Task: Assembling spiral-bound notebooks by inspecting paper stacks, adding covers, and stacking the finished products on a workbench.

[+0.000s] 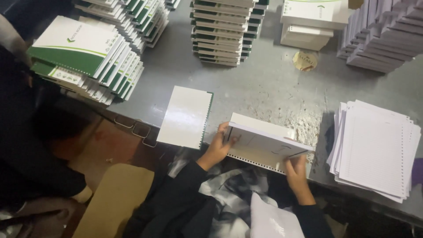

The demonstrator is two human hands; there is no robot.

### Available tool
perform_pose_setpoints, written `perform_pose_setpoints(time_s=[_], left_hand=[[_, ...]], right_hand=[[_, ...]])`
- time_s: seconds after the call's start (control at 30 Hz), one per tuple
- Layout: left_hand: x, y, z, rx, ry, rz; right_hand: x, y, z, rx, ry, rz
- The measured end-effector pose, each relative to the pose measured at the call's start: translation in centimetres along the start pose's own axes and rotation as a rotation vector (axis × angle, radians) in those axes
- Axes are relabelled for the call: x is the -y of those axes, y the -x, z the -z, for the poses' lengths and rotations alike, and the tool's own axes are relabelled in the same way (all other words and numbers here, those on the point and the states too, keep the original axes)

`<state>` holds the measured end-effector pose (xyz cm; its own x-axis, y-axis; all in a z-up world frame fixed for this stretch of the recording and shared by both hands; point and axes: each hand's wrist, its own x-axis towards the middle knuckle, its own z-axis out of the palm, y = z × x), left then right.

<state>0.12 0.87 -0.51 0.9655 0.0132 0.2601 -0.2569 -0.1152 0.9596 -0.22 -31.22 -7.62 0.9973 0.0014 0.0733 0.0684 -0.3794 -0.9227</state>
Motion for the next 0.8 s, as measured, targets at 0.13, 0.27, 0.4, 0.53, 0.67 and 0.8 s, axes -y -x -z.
perform_pose_setpoints(time_s=[0.13,0.27,0.4,0.53,0.67,0.8], left_hand=[[-0.2,0.0,1.9,0.015,-0.028,-0.052],[0.3,0.0,2.2,-0.070,-0.177,0.010],[-0.1,-0.3,2.5,-0.079,-0.240,0.201],[0.9,0.1,2.7,-0.011,-0.206,0.430],[0.6,-0.4,2.6,0.004,-0.263,0.470],[0.3,0.2,2.4,0.029,-0.266,0.411]], right_hand=[[0.1,0.3,1.3,-0.181,0.052,0.004],[5.9,0.9,1.1,-0.248,0.050,0.007],[10.2,0.8,1.9,-0.201,0.051,-0.113],[12.4,1.6,2.3,-0.115,-0.010,-0.373],[10.3,0.7,2.1,-0.119,-0.032,-0.428],[10.6,1.3,2.4,-0.087,0.075,-0.429]])
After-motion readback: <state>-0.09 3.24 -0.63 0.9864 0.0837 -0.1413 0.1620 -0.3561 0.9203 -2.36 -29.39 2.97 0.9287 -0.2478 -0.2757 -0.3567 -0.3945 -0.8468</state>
